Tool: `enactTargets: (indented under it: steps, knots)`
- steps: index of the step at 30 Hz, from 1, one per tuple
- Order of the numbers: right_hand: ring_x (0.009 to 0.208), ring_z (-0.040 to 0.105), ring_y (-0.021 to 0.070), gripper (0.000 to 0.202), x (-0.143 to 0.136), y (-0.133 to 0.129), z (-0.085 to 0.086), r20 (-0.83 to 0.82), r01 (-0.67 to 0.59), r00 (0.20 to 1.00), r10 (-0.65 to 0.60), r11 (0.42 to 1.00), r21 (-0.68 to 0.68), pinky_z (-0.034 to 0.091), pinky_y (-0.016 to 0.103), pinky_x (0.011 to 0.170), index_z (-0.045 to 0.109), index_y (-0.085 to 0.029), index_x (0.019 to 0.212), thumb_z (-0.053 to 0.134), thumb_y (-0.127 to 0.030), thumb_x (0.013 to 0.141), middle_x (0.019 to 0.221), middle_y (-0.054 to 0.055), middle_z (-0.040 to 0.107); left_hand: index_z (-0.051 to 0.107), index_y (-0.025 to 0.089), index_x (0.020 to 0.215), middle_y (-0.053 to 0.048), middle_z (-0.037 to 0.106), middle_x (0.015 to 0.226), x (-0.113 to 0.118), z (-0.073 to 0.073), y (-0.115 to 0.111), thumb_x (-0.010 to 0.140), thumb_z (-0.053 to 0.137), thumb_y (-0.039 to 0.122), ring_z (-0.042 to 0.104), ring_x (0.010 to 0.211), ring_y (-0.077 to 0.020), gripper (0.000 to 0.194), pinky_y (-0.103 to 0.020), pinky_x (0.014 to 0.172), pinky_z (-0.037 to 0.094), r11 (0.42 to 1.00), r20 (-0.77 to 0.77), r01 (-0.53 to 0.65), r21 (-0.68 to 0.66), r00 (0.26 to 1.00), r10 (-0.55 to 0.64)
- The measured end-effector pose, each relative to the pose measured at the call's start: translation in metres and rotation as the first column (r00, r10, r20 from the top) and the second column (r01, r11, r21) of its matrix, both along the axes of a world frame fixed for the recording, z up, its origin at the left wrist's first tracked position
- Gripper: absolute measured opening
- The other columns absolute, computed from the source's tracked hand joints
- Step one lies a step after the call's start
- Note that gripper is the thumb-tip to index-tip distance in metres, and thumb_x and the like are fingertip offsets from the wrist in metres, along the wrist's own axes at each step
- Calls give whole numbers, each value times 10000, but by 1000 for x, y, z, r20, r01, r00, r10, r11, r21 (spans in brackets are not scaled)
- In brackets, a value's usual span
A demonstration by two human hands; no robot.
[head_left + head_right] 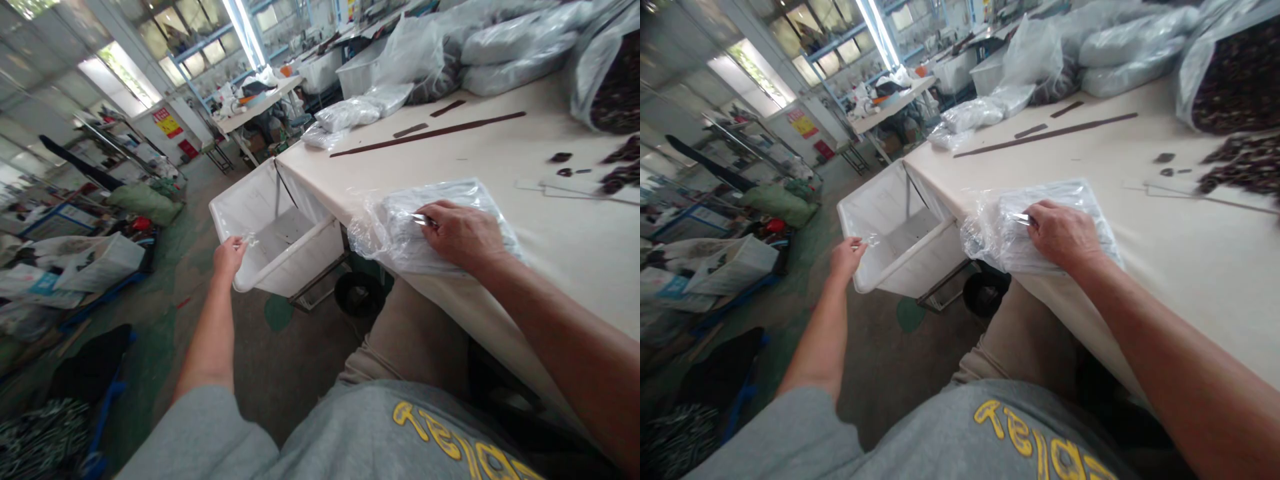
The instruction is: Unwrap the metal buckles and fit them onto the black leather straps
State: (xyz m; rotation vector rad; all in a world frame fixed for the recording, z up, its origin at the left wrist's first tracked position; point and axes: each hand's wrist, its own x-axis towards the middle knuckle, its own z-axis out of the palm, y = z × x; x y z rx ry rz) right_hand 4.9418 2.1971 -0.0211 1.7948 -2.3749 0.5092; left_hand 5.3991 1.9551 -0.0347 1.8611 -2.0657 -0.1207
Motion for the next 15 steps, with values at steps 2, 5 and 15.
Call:
enactTargets:
  steps: [2, 5, 15]
  knots:
    - [879, 656, 263, 300, 0, 1, 1, 4, -6, 1000, 6, 1000, -2, 397, 336, 650, 718, -217, 1104, 506, -278, 902, 1170, 73, 698, 671, 148, 1198, -123, 736, 1117, -3, -15, 2, 870, 612, 315, 698, 1005, -229, 373, -320, 914, 506, 998, -37, 40, 45, 999, -39]
    - [870, 657, 265, 312, 1, 1, 1, 2, -14, 1000, 14, 1000, -9, 396, 339, 644, 720, -211, 1109, 496, -279, 903, 1151, 83, 700, 657, 168, 1224, -111, 733, 1131, 0, -39, 19, 862, 609, 318, 692, 1037, -223, 395, -325, 935, 507, 989, -81, 101, 110, 992, -93]
    - [861, 655, 261, 324, 0, 1, 0, -33, -22, 999, 22, 1000, -20, 384, 341, 637, 715, -211, 1110, 472, -295, 913, 1164, 78, 700, 519, 149, 1377, -112, 681, 1251, 25, -66, 65, 836, 584, 350, 635, 1175, -220, 581, -365, 1061, 465, 927, -110, 281, 247, 959, -261]
